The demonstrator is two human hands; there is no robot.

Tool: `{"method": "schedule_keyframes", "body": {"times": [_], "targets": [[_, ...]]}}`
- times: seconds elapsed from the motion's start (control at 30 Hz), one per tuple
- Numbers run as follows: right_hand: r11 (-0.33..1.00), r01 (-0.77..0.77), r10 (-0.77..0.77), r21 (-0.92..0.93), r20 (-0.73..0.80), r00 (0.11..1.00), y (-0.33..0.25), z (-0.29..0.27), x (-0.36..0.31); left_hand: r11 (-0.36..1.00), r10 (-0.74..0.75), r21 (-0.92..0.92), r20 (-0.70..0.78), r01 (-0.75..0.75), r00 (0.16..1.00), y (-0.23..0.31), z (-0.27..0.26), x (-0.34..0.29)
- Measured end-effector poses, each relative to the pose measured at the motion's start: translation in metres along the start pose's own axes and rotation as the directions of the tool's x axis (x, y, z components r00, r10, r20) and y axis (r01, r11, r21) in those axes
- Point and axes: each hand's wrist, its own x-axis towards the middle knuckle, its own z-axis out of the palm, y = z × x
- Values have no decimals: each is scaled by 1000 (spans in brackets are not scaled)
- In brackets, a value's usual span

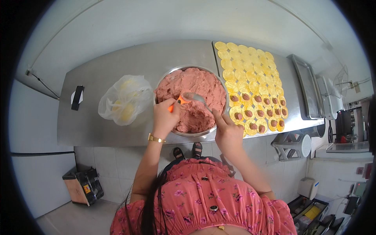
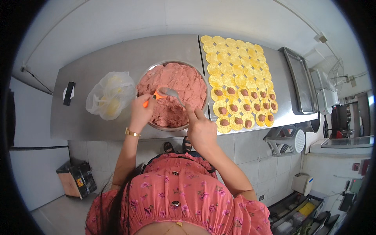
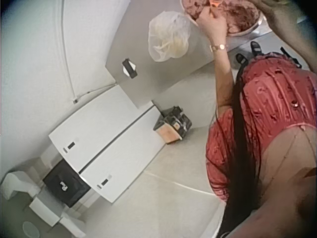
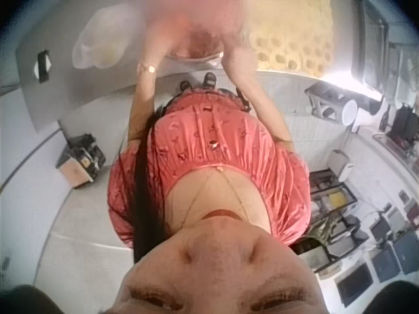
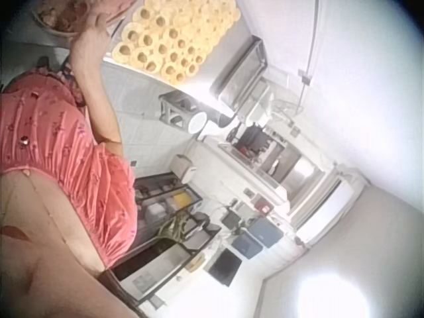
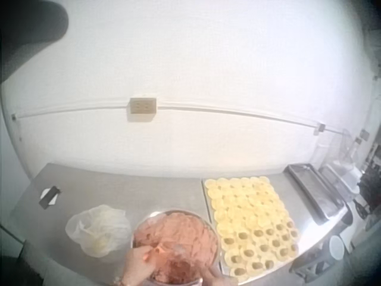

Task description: The person scoops pink frosting from a large metal bowl using an orange spatula and a metal spoon, then places dollops into yellow cupcake liners arranged on a tray. The process is repeated continuously across the tray.

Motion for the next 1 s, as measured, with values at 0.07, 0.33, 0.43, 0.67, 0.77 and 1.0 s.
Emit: {"method": "schedule_keyframes", "body": {"times": [0.07, 0.33, 0.43, 0.67, 0.77, 1.0], "targets": [[999, 48, -49, -24, -51, 997, 3, 3, -3, 987, -101, -114, 107, 113, 989, -10, -10, 4], [959, 261, -277, -108, -177, 944, -8, 37, -5, 828, -241, -394, 392, 399, 888, -17, -43, -7], [960, 249, -269, -131, -166, 949, -15, 37, -12, 794, -223, -454, 402, 405, 888, -15, -55, -14], [964, 89, -68, 251, -92, 993, -26, 29, -8, 815, -141, -509, 292, 279, 946, -9, -69, -34], [906, 53, -47, 419, -23, 999, -23, 23, 4, 709, -133, -647, 266, 279, 955, -11, -83, -39], [926, -17, 41, 376, -55, 998, -51, 0, 2, 990, 47, -138, 75, -36, 996, -18, -100, -43]]}}
